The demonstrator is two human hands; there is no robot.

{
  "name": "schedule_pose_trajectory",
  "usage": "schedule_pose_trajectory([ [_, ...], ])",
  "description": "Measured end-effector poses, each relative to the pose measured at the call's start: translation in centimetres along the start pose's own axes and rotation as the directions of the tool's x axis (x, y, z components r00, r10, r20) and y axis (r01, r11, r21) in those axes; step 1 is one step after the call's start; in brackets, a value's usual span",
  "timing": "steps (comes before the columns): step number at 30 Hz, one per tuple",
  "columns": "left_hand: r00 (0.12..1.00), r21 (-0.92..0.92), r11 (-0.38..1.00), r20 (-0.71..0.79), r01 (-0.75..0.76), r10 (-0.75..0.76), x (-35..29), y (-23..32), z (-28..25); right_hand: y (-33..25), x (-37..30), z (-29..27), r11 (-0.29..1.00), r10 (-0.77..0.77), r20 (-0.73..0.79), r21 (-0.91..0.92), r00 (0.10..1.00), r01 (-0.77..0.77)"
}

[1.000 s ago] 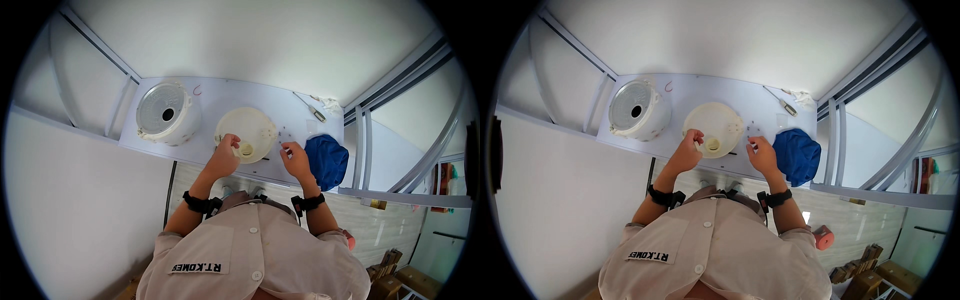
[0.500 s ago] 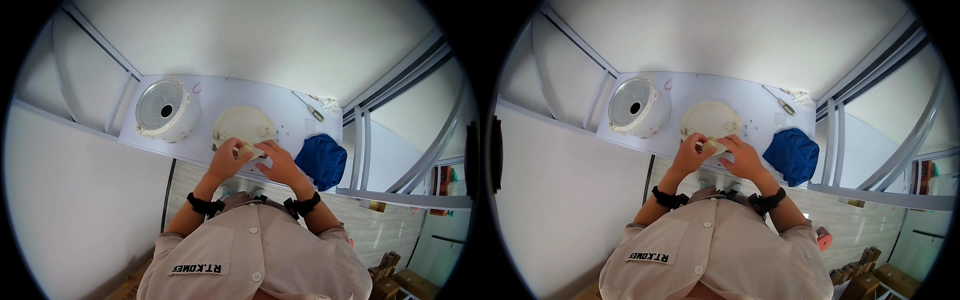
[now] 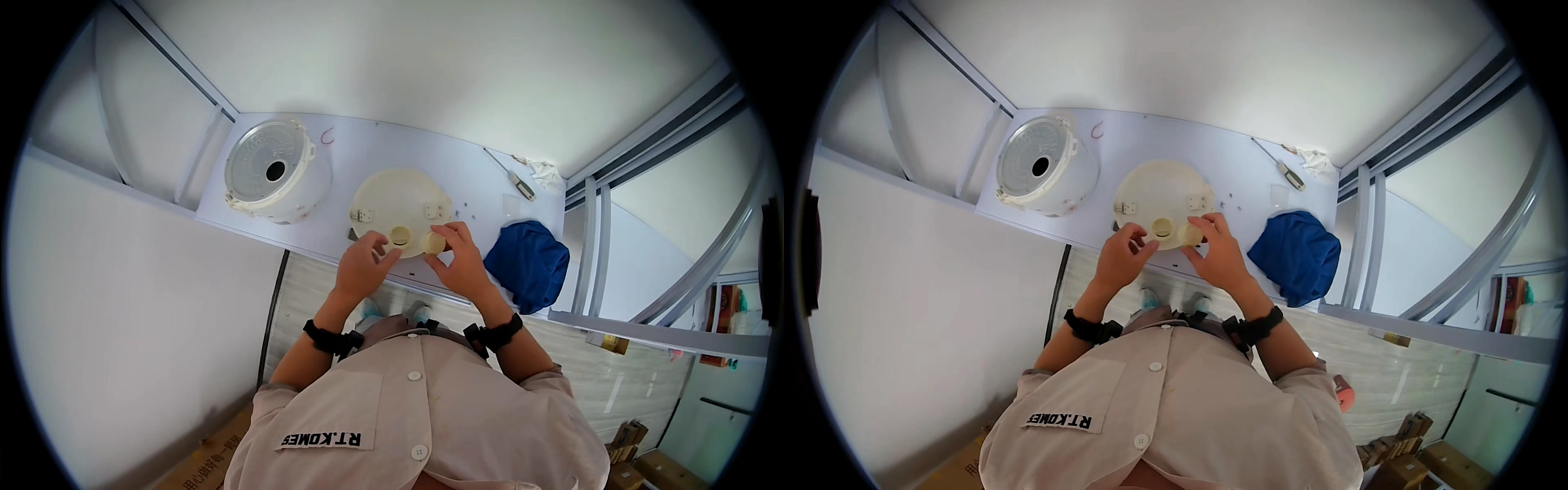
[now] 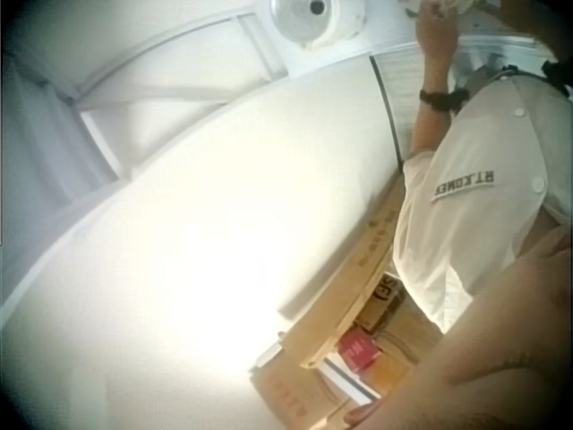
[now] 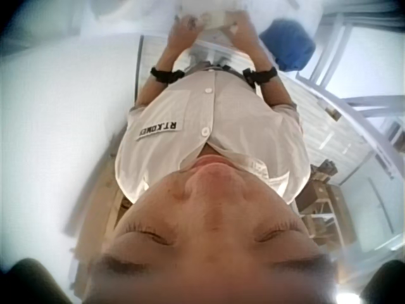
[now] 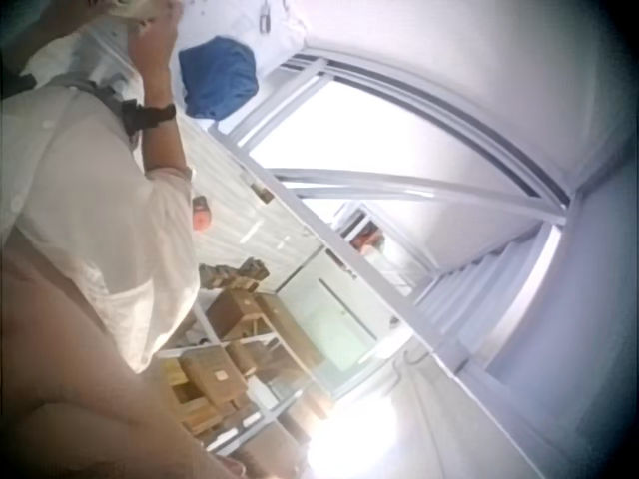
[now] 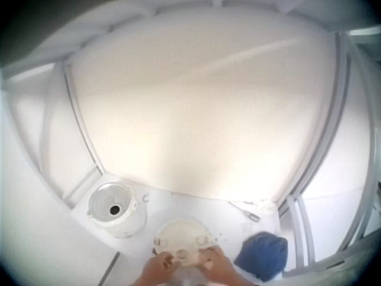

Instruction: The person assembles a white plastic appliance component on a workbench. They use a screwdriver to tighten screws into a circular white plastic part, then place a larger white plastic cover over the assembly to complete the unit.

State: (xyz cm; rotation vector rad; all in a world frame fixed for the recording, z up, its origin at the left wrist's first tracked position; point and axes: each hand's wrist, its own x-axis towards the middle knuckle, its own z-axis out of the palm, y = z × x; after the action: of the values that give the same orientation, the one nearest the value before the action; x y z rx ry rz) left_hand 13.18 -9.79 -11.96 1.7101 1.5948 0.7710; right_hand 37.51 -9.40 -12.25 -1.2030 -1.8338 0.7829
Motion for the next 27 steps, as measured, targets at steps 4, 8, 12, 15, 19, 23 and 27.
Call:
schedule_pose_trajectory([
  [4, 0.98, 0.033, 0.987, -0.134, 0.155, -0.149, -0.9, -1.8, 0.5, 1.0, -0.5, -0.4, 0.992, 0.106, -0.053, 0.069, 0.993, -0.102],
  [8, 0.937, 0.008, 0.973, -0.271, 0.23, -0.219, -1.0, -4.7, 2.1, 1.1, -0.5, -1.3, 0.989, 0.122, -0.052, 0.09, 0.991, -0.117],
  [12, 0.895, -0.132, 0.929, -0.253, 0.345, -0.368, -0.4, -6.9, 3.5, 2.0, -0.8, -1.5, 0.979, 0.119, -0.089, 0.178, 0.989, -0.102],
  [15, 0.86, -0.313, 0.84, -0.119, 0.443, -0.497, -0.3, -6.7, 3.6, 2.6, -1.0, -1.6, 0.968, 0.126, -0.091, 0.229, 0.988, -0.103],
  [19, 0.86, -0.456, 0.788, -0.086, 0.415, -0.503, 0.1, -7.2, 4.3, 2.9, -1.1, -1.9, 0.972, 0.092, -0.091, 0.225, 0.992, -0.07],
  [23, 0.862, -0.356, 0.844, -0.165, 0.401, -0.479, 0.2, -6.8, 4.2, 2.1, -0.7, -1.9, 0.985, 0.069, -0.047, 0.16, 0.997, -0.06],
  [27, 0.881, -0.165, 0.915, -0.252, 0.369, -0.401, 0.3, -5.5, 3.6, 1.5, -0.3, -0.8, 0.995, 0.039, -0.01, 0.087, 0.999, -0.038],
])
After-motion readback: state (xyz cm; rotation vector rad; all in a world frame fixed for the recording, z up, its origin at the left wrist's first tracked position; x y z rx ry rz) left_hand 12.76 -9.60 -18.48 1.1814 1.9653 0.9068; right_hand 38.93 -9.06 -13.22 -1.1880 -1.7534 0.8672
